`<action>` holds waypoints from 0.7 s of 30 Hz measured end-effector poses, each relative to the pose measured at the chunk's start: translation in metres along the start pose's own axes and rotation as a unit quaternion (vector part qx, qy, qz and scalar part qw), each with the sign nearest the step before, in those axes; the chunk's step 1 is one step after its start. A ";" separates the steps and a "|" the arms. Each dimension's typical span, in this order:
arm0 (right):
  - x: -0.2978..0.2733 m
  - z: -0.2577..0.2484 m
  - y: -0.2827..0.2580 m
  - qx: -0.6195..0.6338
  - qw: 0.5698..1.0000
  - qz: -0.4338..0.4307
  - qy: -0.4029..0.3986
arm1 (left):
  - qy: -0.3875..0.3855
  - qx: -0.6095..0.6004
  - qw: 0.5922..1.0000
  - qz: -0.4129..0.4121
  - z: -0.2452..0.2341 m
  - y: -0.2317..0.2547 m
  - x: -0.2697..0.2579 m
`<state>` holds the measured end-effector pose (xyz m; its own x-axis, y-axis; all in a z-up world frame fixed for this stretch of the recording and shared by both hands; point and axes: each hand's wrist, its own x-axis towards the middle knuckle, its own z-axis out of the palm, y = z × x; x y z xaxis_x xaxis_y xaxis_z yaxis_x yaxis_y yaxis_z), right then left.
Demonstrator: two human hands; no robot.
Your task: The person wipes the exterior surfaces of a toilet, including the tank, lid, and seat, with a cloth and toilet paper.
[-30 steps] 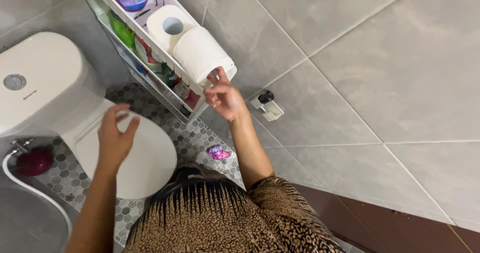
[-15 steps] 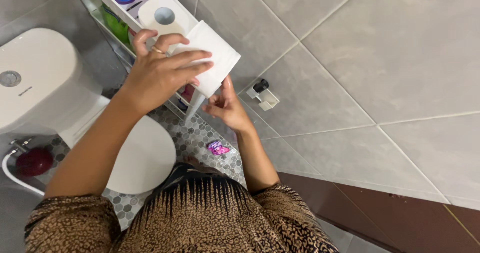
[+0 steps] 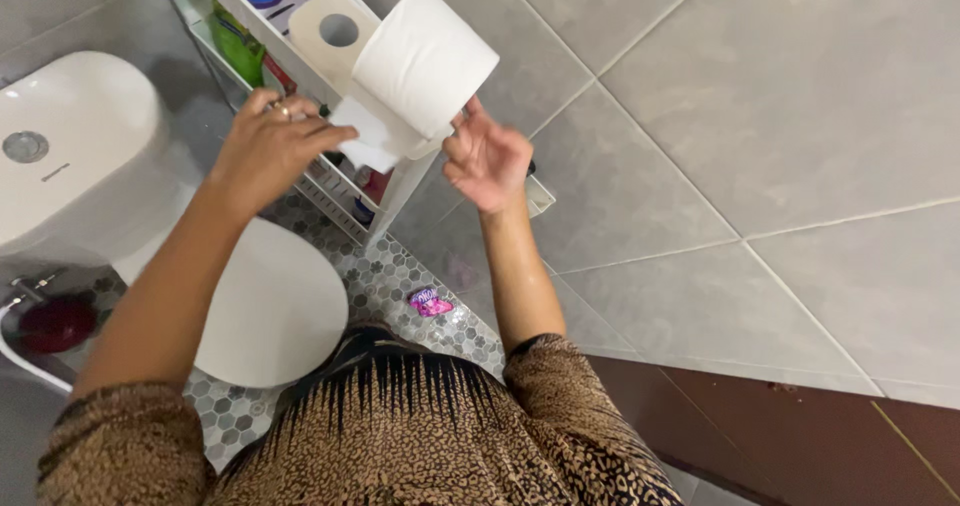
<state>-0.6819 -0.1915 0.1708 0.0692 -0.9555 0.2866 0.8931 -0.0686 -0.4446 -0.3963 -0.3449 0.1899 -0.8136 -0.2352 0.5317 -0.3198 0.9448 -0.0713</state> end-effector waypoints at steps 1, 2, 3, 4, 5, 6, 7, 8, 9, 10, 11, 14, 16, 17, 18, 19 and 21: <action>0.008 -0.004 -0.009 0.010 1.000 0.018 -0.008 | -0.015 0.023 1.000 0.000 0.008 -0.010 0.000; 0.012 -0.005 -0.013 0.020 0.999 0.036 -0.016 | -0.031 0.045 0.999 0.000 0.014 -0.020 0.001; 0.014 -0.002 -0.017 0.008 0.998 0.057 -0.015 | -0.051 0.039 0.998 -0.018 0.019 -0.032 0.003; 0.017 0.003 -0.020 -0.004 0.997 0.078 -0.014 | -0.071 0.033 0.996 -0.037 0.022 -0.043 0.005; 0.020 0.010 -0.023 -0.016 0.995 0.099 -0.014 | -0.091 0.029 0.994 -0.055 0.024 -0.058 0.011; 0.021 0.017 -0.025 -0.033 0.988 0.146 -0.033 | -0.059 0.029 0.996 -0.059 0.023 -0.077 0.023; 0.017 0.023 -0.025 -0.046 0.979 0.193 -0.047 | -0.030 0.025 0.997 -0.063 0.022 -0.092 0.033; 0.015 0.027 -0.022 -0.060 0.967 0.240 -0.061 | 0.032 -0.114 0.992 -0.048 0.017 -0.107 0.046; 0.015 0.030 -0.017 -0.110 0.952 0.279 -0.059 | 0.094 -0.250 0.963 -0.031 0.006 -0.118 0.057; 0.015 0.031 -0.011 -0.159 0.933 0.318 -0.057 | 0.084 -0.306 0.948 -0.001 -0.009 -0.122 0.061; 0.017 0.029 -0.005 -0.208 0.910 0.354 -0.054 | 0.073 -0.395 0.916 0.026 -0.028 -0.120 0.067; 0.032 0.014 0.011 -0.098 0.935 0.340 0.007 | -0.026 -0.732 0.668 0.135 -0.087 -0.093 0.073; 0.047 0.009 0.010 -0.236 0.936 0.224 0.133 | -0.141 -0.829 0.504 0.196 -0.103 -0.053 0.049; 0.055 0.011 0.008 -0.300 0.920 0.160 0.194 | -0.203 -0.816 0.529 0.117 -0.101 -0.032 0.029; 0.062 0.014 0.001 -0.238 0.949 0.153 0.141 | -0.280 -0.778 0.562 0.014 -0.093 -0.013 0.005; 0.069 0.019 -0.009 -0.172 0.970 0.145 0.088 | -0.353 -0.725 0.585 -0.091 -0.081 -0.003 -0.019; 0.077 0.029 -0.026 -0.112 0.985 0.134 -0.015 | -0.437 -0.727 0.530 -0.010 -0.041 -0.009 -0.054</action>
<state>-0.6869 -0.2551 0.2292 0.3055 -0.9391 0.1576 0.7208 0.1199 -0.6827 -0.3293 -0.3310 0.1966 -0.9344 0.3354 -0.1197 -0.1383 -0.0321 0.9899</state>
